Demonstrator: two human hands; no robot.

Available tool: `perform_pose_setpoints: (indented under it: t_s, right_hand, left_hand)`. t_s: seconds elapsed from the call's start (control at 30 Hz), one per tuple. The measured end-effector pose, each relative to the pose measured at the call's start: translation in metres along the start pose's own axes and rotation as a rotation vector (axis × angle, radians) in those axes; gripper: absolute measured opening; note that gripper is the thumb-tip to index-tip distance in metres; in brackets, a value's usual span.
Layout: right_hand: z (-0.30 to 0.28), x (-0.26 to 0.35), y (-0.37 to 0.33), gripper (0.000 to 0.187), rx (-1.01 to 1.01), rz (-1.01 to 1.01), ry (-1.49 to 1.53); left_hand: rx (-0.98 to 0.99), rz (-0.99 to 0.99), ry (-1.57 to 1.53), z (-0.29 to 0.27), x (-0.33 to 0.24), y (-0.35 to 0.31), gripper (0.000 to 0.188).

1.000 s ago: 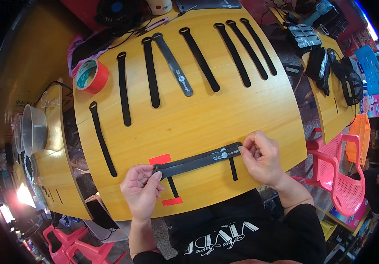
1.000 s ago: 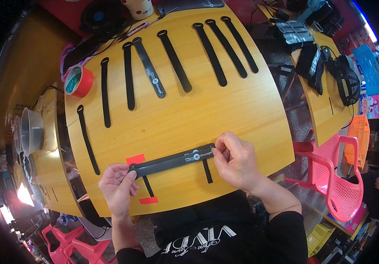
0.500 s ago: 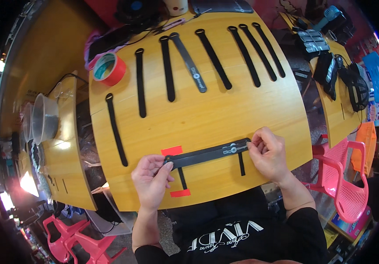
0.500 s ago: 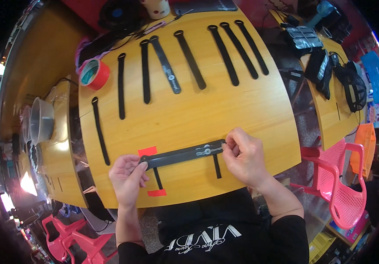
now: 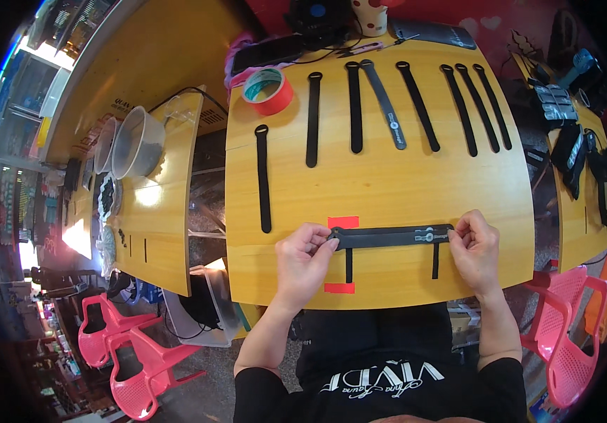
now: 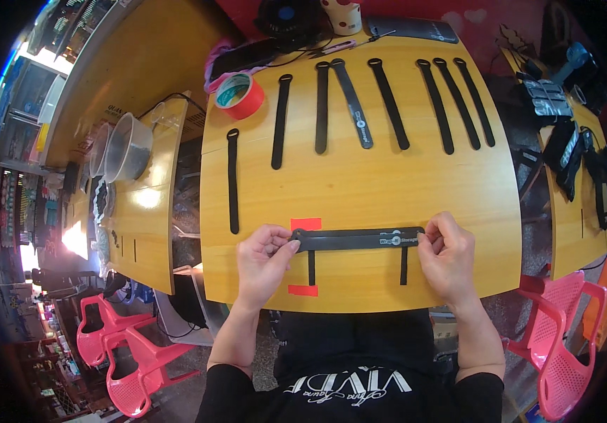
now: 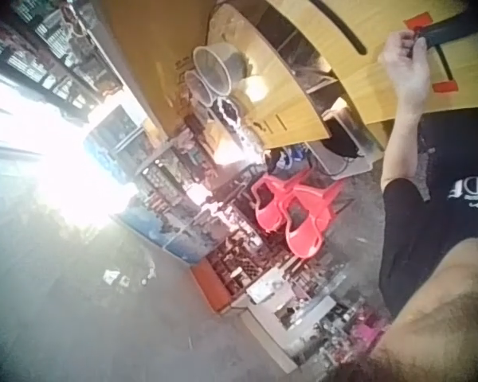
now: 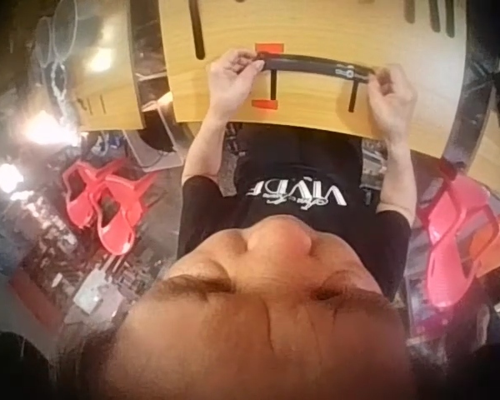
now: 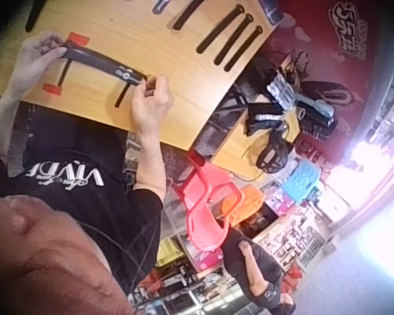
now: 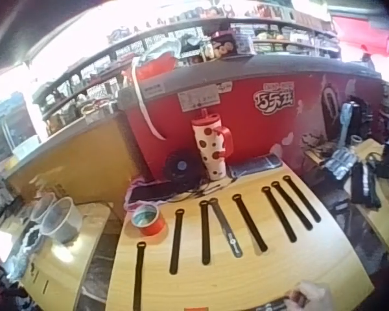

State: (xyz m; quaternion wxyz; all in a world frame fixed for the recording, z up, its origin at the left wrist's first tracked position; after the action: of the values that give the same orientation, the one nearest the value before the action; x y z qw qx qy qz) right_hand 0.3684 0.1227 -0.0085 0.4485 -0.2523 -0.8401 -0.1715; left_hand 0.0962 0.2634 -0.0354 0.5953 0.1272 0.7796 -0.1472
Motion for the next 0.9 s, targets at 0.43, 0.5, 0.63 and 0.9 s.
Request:
perform_pose_setpoints:
  t_s: [0.43, 0.5, 0.63, 0.9]
  right_hand:
    - [-0.0005, 0.001, -0.0011, 0.02, -0.007, -0.001, 0.007]
    - [-0.0011, 0.003, -0.0002, 0.02, -0.008, -0.009, 0.0]
    - [-0.0007, 0.0032, -0.0003, 0.019, -0.008, -0.006, -0.011]
    - [-0.0037, 0.0041, -0.0026, 0.018, -0.065, -0.024, -0.023]
  left_hand:
    - [0.025, 0.028, 0.042, 0.0031, 0.0008, 0.0024, 0.01]
    - [0.014, 0.066, 0.07, 0.0027, -0.0008, 0.0024, 0.009]
    - [-0.002, 0.042, 0.079, 0.002, -0.0049, 0.0032, 0.008]
    - [0.021, 0.038, 0.126, 0.0064, -0.0057, 0.0073, 0.008]
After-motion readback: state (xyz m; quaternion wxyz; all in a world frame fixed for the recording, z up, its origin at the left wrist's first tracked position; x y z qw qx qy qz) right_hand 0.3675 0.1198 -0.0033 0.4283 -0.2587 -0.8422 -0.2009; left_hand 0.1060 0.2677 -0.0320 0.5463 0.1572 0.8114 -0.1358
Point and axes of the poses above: each hand's wrist, its own y-axis towards the middle knuckle, its own z-axis out of the palm, x = y × z, the point moved 9 cm from there along y, towards the middle knuckle, and after that the axes turned 4 degrees about z, right-handed, at the moved point
